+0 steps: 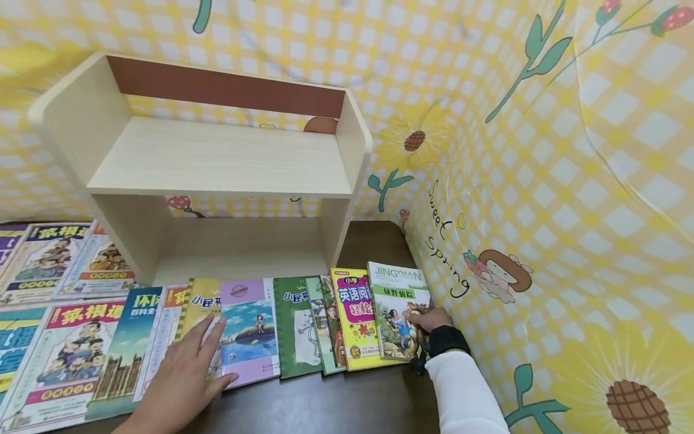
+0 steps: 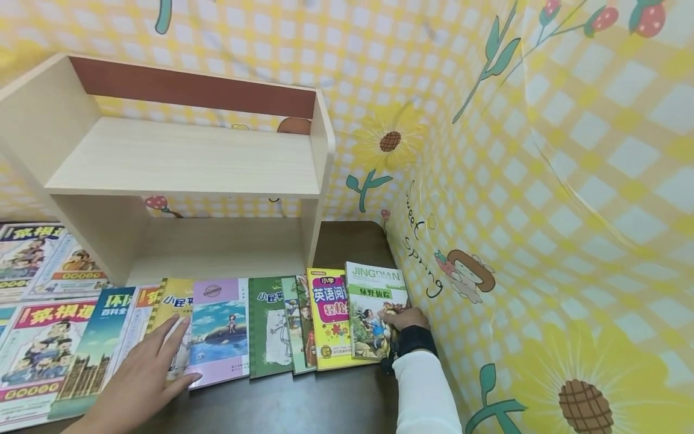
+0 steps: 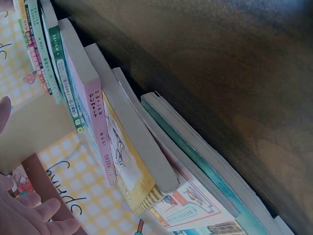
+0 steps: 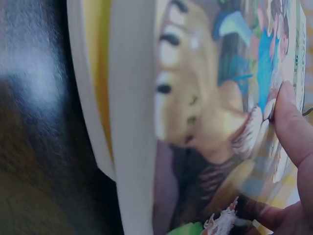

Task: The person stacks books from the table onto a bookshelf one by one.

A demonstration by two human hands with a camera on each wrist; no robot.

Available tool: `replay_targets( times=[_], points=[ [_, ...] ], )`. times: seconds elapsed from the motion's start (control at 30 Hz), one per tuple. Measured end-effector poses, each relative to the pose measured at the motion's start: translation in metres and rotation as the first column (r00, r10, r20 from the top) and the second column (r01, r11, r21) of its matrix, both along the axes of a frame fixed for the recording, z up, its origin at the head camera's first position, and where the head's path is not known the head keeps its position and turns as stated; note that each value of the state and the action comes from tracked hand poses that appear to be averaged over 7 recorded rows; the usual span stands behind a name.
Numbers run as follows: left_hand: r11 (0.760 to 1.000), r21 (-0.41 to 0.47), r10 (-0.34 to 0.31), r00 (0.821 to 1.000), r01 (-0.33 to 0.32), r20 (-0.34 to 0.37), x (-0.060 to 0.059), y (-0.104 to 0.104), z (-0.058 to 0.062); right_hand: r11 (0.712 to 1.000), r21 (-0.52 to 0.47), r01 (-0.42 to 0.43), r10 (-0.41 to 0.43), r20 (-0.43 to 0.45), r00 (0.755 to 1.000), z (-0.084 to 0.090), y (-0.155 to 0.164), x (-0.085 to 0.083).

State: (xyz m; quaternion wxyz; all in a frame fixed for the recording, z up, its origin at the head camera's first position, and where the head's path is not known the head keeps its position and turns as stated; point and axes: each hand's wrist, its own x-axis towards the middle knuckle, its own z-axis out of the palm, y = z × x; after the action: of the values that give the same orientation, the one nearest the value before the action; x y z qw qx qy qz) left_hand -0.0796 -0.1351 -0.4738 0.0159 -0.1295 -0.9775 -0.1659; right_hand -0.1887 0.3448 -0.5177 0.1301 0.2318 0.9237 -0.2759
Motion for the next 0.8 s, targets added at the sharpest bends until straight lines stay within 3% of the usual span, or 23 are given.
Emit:
replay_targets(
  times=[0.2,0.3,0.43,0.53,0.7,0.8],
  points=[
    [1.0,0.015,-0.02,0.999,0.02,-0.025,0.0,0.001,-0.002,0.99,0.125,0.072,-0.067,-0.04,0.997,0.007,0.002,0.01],
    [1.0,0.019,-0.022,0.999,0.022,-0.024,0.0,0.001,-0.002,0.982,0.128,0.137,-0.122,-0.115,0.986,0.008,0.005,0.013],
    [1.0,0.027,-0.01,1.0,0.01,-0.002,0.003,0.001,-0.003,0.987,-0.081,0.139,-0.156,-0.27,0.95,-0.003,0.014,0.018],
    [0.999,0.039,-0.012,1.0,0.012,0.002,0.005,0.0,-0.005,0.966,-0.246,0.079,-0.161,-0.338,0.927,-0.008,0.019,0.025],
    [0.998,0.058,-0.025,0.999,0.026,-0.022,0.007,-0.002,-0.008,0.913,-0.403,0.064,-0.204,-0.314,0.927,0.006,0.008,0.045],
    [0.998,0.068,-0.016,1.0,0.016,-0.011,0.008,-0.004,-0.01,0.866,-0.487,0.11,-0.283,-0.297,0.912,0.009,-0.002,0.058]
  ],
)
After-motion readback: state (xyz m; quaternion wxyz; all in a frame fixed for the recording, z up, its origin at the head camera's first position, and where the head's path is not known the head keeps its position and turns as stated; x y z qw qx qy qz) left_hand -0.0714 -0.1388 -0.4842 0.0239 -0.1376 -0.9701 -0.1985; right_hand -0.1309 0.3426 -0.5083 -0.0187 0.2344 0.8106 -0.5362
